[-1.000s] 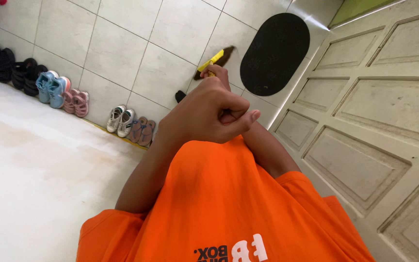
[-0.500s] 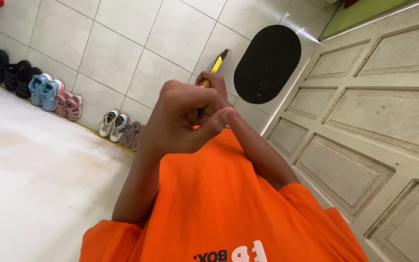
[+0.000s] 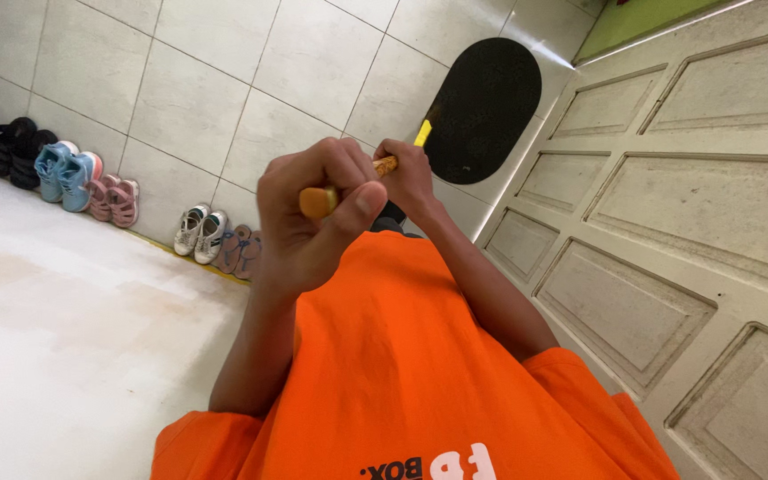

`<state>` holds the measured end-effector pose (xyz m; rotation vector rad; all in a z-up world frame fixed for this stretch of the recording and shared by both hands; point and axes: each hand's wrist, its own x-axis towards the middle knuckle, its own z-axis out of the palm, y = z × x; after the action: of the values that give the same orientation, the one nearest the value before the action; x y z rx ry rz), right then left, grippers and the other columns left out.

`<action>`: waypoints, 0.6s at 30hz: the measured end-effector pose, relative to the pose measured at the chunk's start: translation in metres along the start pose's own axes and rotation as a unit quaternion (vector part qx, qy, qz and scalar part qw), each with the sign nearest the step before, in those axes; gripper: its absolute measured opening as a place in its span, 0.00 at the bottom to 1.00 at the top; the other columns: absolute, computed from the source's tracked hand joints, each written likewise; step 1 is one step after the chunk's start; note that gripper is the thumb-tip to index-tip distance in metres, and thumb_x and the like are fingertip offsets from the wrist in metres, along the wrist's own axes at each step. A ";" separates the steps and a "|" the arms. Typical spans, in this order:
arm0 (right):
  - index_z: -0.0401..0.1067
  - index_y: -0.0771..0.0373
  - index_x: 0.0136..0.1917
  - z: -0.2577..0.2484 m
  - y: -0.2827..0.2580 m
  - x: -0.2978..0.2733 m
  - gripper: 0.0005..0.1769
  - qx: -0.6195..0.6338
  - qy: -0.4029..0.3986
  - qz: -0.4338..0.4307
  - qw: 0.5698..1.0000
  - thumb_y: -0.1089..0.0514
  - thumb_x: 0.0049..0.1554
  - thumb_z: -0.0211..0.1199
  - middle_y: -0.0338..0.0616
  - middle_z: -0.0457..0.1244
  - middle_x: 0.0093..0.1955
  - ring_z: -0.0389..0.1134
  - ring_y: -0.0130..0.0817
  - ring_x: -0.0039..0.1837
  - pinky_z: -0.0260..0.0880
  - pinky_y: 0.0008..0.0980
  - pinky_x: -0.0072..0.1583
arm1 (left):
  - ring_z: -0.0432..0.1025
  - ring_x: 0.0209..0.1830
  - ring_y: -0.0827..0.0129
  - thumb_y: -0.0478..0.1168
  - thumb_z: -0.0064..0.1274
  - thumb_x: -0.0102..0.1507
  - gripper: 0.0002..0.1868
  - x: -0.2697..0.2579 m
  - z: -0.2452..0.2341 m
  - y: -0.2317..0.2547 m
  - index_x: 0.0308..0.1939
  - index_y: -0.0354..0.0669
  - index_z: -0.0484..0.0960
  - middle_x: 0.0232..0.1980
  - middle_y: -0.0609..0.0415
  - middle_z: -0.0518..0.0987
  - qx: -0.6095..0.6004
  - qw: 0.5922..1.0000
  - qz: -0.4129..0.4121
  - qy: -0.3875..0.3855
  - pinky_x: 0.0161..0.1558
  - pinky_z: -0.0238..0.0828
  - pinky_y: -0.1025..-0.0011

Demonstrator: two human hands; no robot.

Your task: The person sweeps the tiled floor using a broom, moving dirt from near the door and a rolled rug toward the center of the area.

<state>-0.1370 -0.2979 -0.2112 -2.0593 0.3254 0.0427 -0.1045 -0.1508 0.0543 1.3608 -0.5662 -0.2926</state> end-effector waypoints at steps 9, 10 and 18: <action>0.69 0.70 0.36 0.000 0.027 0.021 0.15 0.005 -0.038 0.058 0.998 0.56 0.47 0.69 0.48 0.63 0.30 0.62 0.32 0.34 0.65 0.35 0.38 | 0.51 0.28 0.84 0.39 0.52 0.73 0.17 0.021 -0.007 -0.034 0.31 0.40 0.67 0.26 0.66 0.59 0.024 0.992 -0.117 0.038 0.29 0.48 0.76; 0.69 0.70 0.36 0.004 0.027 0.025 0.15 0.005 -0.041 0.057 0.998 0.56 0.47 0.69 0.48 0.63 0.30 0.62 0.32 0.34 0.65 0.35 0.38 | 0.51 0.28 0.84 0.39 0.52 0.73 0.17 0.023 -0.009 -0.038 0.31 0.40 0.67 0.26 0.66 0.59 0.024 0.992 -0.117 0.041 0.29 0.48 0.76; 0.63 0.73 0.42 0.042 0.022 0.057 0.23 -0.014 -0.045 0.078 0.996 0.48 0.58 0.62 0.50 0.65 0.35 0.66 0.31 0.40 0.69 0.35 0.40 | 0.50 0.24 0.84 0.37 0.51 0.71 0.21 0.036 -0.036 -0.049 0.24 0.37 0.66 0.22 0.65 0.57 0.019 0.985 -0.114 0.128 0.25 0.45 0.75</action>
<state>-0.0828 -0.2836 -0.2605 -2.0482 0.4320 0.2359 -0.0486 -0.1487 0.0106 1.4749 -0.2027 -0.2885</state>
